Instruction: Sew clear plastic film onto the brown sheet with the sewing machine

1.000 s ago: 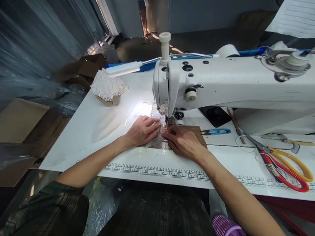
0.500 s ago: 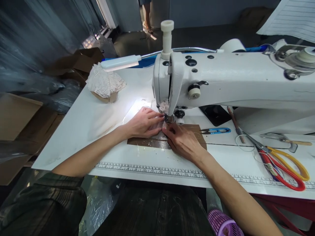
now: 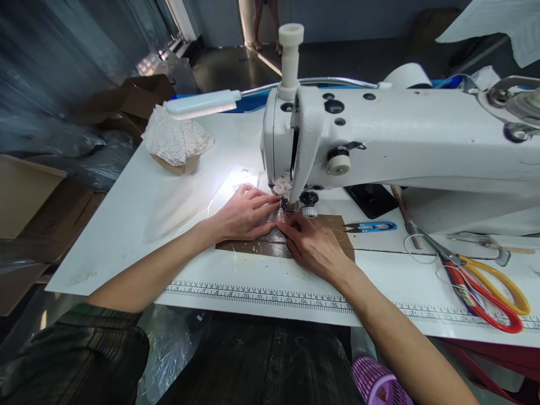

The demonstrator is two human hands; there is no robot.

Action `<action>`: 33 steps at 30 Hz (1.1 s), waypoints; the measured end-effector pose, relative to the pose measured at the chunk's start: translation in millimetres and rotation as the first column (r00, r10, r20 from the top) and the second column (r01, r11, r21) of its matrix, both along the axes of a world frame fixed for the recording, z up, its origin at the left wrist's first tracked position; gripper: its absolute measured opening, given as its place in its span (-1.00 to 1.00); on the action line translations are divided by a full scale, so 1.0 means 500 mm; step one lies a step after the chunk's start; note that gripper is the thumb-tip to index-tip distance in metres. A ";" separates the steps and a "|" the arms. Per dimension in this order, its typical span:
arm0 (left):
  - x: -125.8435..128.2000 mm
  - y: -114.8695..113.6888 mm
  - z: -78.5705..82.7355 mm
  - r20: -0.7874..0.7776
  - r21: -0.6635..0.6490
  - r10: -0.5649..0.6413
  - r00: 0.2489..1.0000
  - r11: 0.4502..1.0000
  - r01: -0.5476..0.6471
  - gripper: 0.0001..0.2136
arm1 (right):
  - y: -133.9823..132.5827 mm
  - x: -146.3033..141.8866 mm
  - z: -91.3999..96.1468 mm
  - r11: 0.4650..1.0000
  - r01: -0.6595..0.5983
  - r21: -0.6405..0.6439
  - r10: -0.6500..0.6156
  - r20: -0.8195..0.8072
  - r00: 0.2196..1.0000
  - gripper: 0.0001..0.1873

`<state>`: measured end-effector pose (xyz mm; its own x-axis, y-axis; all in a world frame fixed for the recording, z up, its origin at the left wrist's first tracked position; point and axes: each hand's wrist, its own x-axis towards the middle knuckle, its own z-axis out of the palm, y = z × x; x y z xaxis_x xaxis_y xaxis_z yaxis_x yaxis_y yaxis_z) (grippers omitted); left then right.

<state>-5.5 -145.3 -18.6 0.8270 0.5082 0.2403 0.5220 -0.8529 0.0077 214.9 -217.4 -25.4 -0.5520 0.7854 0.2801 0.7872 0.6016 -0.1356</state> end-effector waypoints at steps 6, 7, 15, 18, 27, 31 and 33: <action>0.000 -0.005 0.002 -0.023 0.030 0.014 1.000 0.999 -0.013 -0.60 | 0.001 0.000 -0.003 1.000 0.006 -0.001 -0.006 -0.021 1.000 -0.65; 0.000 -0.005 0.002 -0.025 0.038 0.015 1.000 0.999 -0.014 -0.60 | 0.002 0.001 -0.004 1.000 0.009 -0.001 -0.009 -0.019 1.000 -0.65; 0.009 -0.014 -0.001 -0.031 0.103 0.036 0.999 0.994 -0.032 -0.59 | 0.006 0.006 -0.009 1.000 -0.008 -0.008 0.007 -0.058 0.998 -0.65; 0.011 -0.017 0.000 -0.030 0.109 0.047 0.998 0.993 -0.044 -0.59 | 0.008 0.007 -0.011 1.000 -0.003 -0.017 0.001 -0.076 0.997 -0.66; 0.004 -0.013 -0.006 0.011 0.075 0.043 0.999 0.996 -0.044 -0.59 | 0.008 0.007 -0.010 0.999 0.022 -0.041 -0.024 -0.066 0.998 -0.66; 0.001 -0.008 -0.007 0.085 0.098 0.030 0.996 0.994 -0.039 -0.61 | 0.008 0.006 -0.010 0.999 0.014 -0.034 -0.017 -0.084 0.996 -0.66; -0.002 -0.007 -0.006 0.141 0.118 0.019 0.990 0.992 -0.036 -0.66 | 0.008 0.006 -0.010 0.999 0.013 -0.033 -0.015 -0.086 0.996 -0.66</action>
<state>-6.3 -148.8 -21.5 0.7673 0.4907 0.4128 0.5460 -0.8376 -0.0192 218.1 -213.6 -30.3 -0.5160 0.8022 0.3004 0.7801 0.5849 -0.2221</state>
